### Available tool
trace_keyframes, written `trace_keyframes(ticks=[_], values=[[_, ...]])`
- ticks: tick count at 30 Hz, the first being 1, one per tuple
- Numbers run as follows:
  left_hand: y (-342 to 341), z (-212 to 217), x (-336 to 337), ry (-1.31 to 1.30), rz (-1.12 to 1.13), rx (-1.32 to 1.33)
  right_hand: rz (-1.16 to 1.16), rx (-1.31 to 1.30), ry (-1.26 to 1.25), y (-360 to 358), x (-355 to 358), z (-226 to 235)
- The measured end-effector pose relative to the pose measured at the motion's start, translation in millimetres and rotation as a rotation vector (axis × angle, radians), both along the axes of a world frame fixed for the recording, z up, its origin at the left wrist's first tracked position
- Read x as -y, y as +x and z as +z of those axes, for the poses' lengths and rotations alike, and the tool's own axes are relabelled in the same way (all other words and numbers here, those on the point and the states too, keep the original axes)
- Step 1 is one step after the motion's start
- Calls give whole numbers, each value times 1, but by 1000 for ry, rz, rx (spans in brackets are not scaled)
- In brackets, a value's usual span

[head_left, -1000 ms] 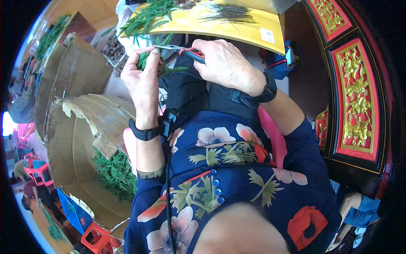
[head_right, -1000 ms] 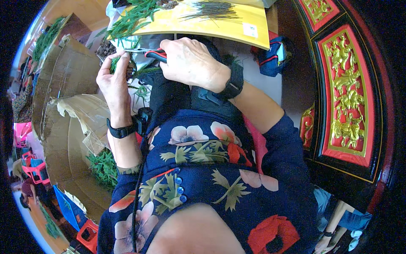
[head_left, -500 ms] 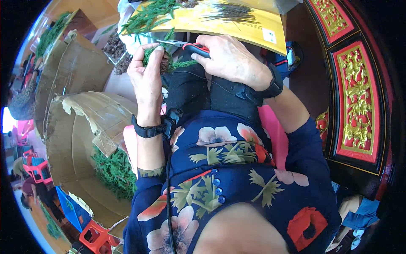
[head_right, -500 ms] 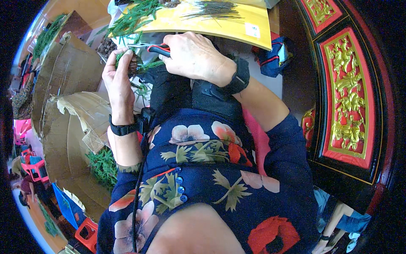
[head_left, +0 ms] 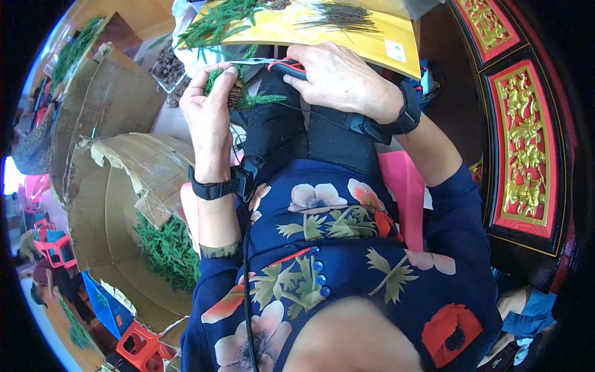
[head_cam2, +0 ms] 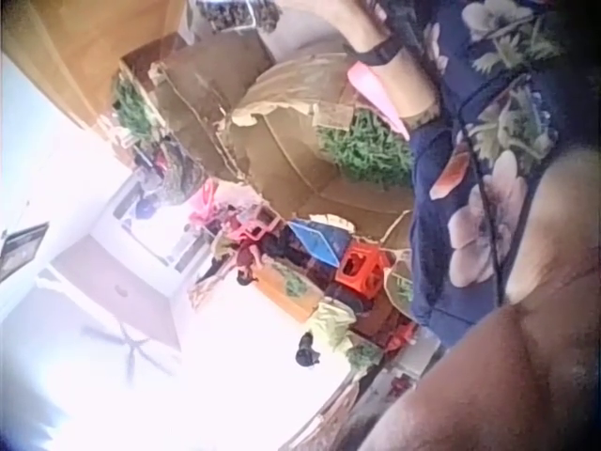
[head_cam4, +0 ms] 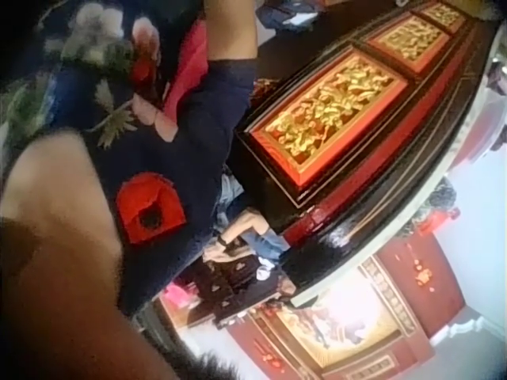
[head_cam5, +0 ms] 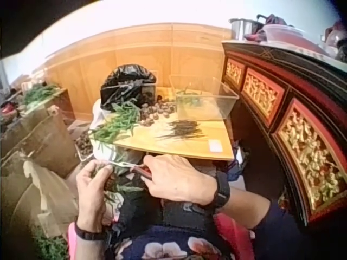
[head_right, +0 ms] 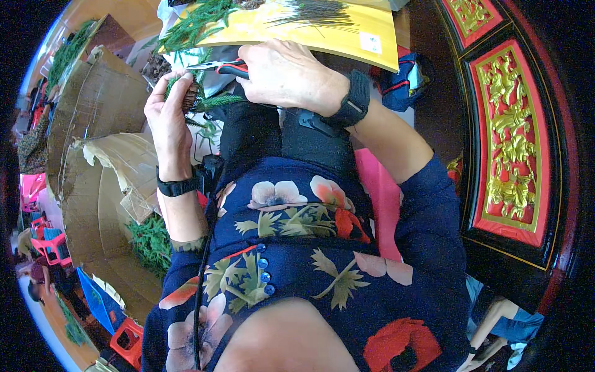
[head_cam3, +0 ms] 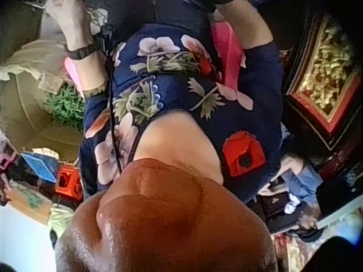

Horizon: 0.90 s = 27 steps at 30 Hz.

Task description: Assembling decorative artificial plants by attaching smaller leaf clusters to a main branch.

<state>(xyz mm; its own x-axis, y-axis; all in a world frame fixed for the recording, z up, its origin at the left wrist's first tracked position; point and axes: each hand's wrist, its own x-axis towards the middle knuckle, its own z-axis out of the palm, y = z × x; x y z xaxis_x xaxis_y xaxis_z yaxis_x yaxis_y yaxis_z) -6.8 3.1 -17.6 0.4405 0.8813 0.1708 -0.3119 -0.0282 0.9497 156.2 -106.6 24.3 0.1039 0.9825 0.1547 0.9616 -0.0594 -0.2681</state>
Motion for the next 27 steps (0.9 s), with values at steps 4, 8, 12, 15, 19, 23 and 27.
trace_keyframes(ticks=[4, 8, 12, 15, 19, 23, 27], values=[[-1, 0, -3, -48, -24, 19, -3, 68, 93, 1, -1, -6], [-4, 0, -7, -104, -47, 22, -8, 4, 9, -2, -5, -4], [-8, -7, -17, -268, -100, 36, 25, 116, 91, -1, -9, -8], [-13, -14, -30, -515, -187, 101, -53, 277, 223, -9, -18, -9], [-16, -18, -38, -684, -308, 152, -111, 625, 361, -15, -27, -12], [-14, -29, -38, -709, -297, 135, -118, 922, 433, -24, -35, -12], [-2, -35, -33, -695, -187, 165, -51, 817, 347, -16, -39, -1]])
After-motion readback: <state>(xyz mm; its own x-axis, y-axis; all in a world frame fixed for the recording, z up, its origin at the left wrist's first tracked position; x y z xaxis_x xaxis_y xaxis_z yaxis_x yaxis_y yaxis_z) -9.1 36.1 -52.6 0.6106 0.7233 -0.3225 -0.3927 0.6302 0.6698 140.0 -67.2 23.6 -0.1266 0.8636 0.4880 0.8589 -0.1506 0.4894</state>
